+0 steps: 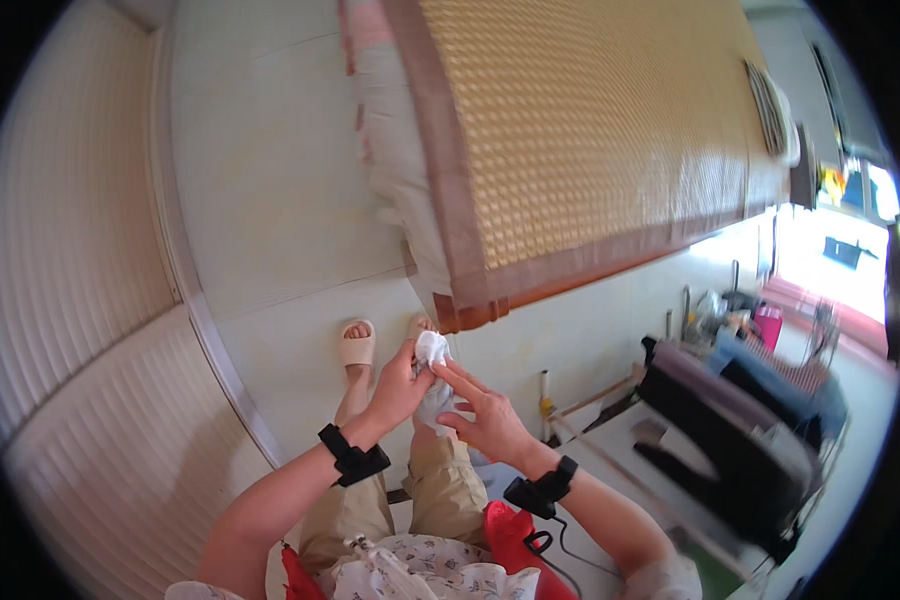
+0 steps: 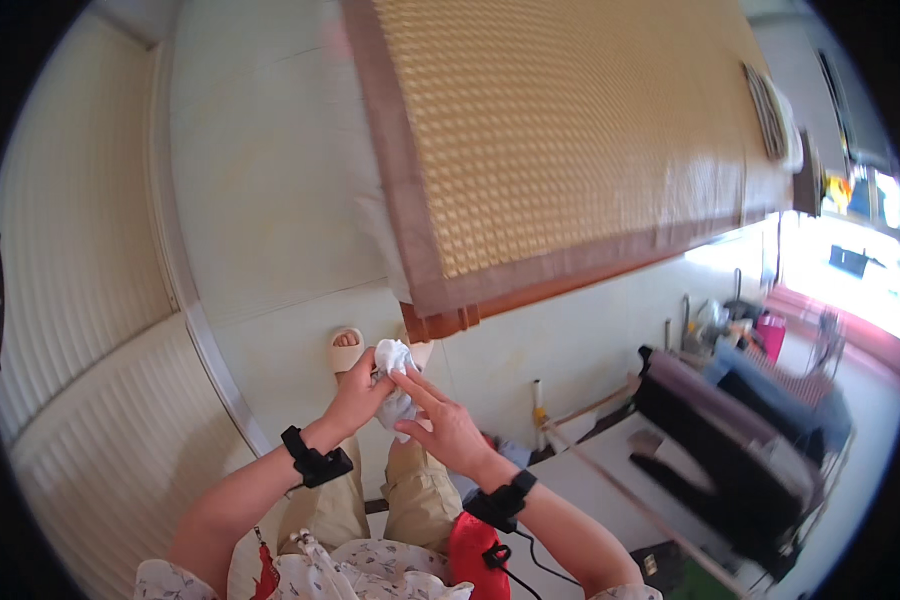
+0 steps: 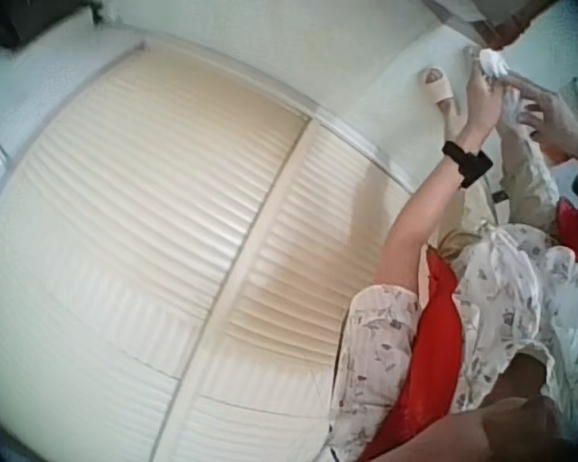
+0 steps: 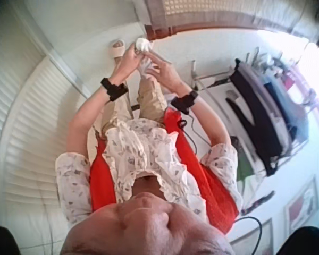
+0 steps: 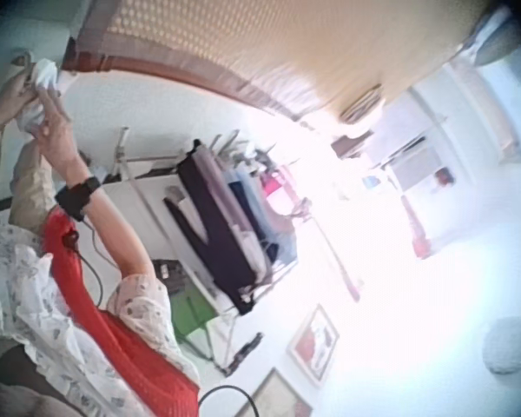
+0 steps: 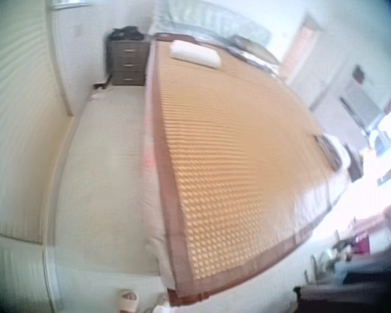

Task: The person wipes a wooden nightstand, a wall section, a bed frame, and a closet door using a white cloth, handles a power strip, and adjusts clothing on a drying rack.

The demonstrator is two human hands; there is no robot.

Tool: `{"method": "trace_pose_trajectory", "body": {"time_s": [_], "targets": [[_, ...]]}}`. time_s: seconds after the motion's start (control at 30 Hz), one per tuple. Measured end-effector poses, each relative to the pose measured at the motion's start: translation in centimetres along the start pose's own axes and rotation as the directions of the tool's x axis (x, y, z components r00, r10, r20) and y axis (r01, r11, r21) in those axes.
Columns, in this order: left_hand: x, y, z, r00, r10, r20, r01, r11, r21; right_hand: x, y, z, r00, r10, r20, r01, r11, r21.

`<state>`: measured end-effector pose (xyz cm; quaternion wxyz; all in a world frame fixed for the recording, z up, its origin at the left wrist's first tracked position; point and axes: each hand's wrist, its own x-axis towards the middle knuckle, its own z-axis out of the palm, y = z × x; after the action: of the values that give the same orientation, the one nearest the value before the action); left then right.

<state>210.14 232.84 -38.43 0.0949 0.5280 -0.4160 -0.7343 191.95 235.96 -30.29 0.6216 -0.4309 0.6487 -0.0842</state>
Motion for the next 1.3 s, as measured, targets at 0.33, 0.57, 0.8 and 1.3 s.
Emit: {"method": "trace_pose_trajectory", "body": {"time_s": [0.33,0.57,0.8,1.3], "targets": [[10.4,12.5,-1.1,0.683,0.516,0.517,-0.687,0.215,0.694,6.4,9.7,-4.9,0.641,-0.106,-0.761,0.017,0.992,-0.124],[18.5,15.1,-0.8,0.780,0.326,0.535,-0.476,-0.246,0.844,14.2,13.0,-10.0,0.375,-0.089,-0.923,0.105,0.993,-0.053],[18.9,15.1,-1.5,0.751,0.350,0.559,-0.503,-0.245,0.829,16.3,8.5,-3.3,0.491,-0.159,-0.856,0.123,0.986,-0.113],[19.2,15.4,-1.2,0.767,0.313,0.560,-0.498,-0.260,0.827,13.6,5.9,2.4,0.727,-0.252,-0.639,0.197,0.968,-0.158]]}}
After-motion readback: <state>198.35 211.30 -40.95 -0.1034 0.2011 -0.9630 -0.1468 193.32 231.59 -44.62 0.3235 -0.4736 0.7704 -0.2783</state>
